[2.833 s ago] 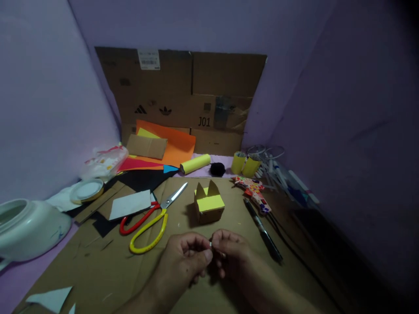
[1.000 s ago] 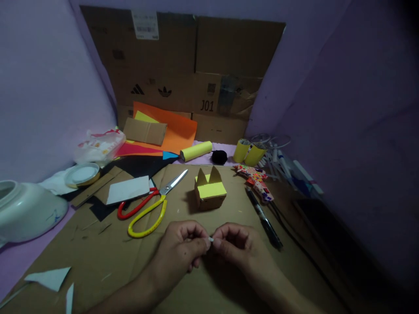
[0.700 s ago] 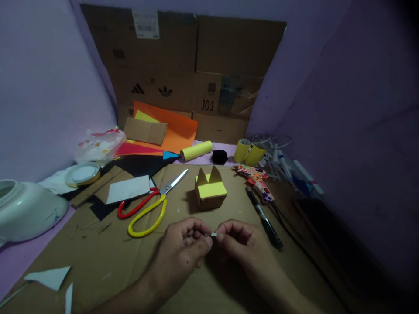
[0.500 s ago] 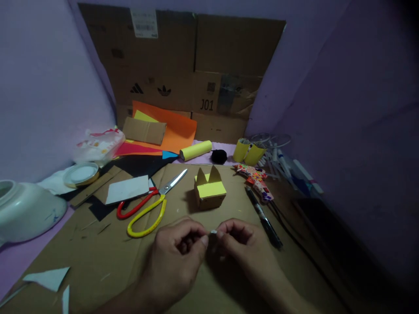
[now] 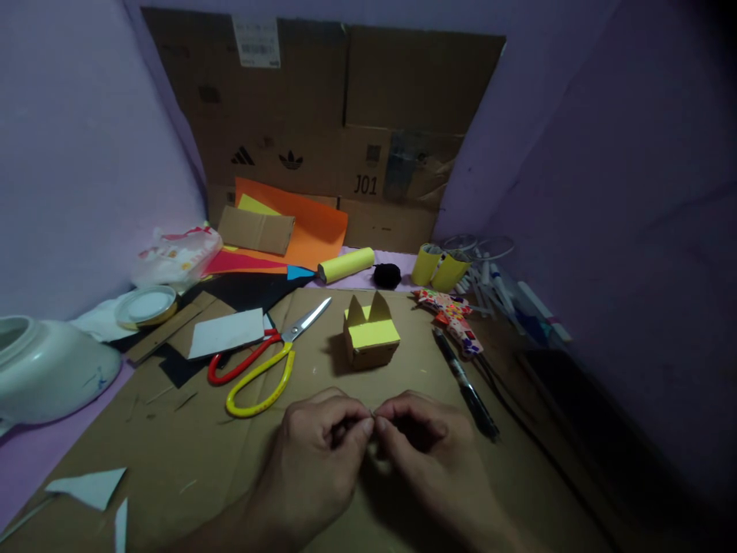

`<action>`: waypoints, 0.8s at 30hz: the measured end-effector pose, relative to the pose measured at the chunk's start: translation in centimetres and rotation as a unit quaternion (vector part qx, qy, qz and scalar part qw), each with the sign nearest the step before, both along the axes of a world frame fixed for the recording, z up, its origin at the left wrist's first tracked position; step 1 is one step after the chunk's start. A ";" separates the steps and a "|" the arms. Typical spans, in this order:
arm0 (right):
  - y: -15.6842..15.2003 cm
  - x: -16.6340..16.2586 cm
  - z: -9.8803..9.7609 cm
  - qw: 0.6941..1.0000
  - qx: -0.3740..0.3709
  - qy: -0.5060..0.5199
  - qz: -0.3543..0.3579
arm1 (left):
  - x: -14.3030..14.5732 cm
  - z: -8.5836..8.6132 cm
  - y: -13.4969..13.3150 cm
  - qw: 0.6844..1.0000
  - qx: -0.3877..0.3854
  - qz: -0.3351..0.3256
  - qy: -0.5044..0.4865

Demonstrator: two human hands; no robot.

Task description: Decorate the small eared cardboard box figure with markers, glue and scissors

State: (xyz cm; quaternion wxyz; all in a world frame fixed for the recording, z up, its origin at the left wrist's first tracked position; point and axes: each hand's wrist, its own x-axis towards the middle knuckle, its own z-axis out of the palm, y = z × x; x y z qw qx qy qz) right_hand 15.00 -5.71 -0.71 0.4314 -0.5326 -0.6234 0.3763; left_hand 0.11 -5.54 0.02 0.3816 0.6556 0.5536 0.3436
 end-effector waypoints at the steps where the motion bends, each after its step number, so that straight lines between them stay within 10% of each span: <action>1: 0.0 0.1 -0.2 1.000 0.013 -0.005 0.007 | 0.0 0.0 0.0 1.000 -0.001 0.002 -0.001; 24: -0.4 0.5 -0.3 0.989 0.124 -0.056 0.062 | -0.3 -0.7 0.1 0.998 0.030 -0.042 0.032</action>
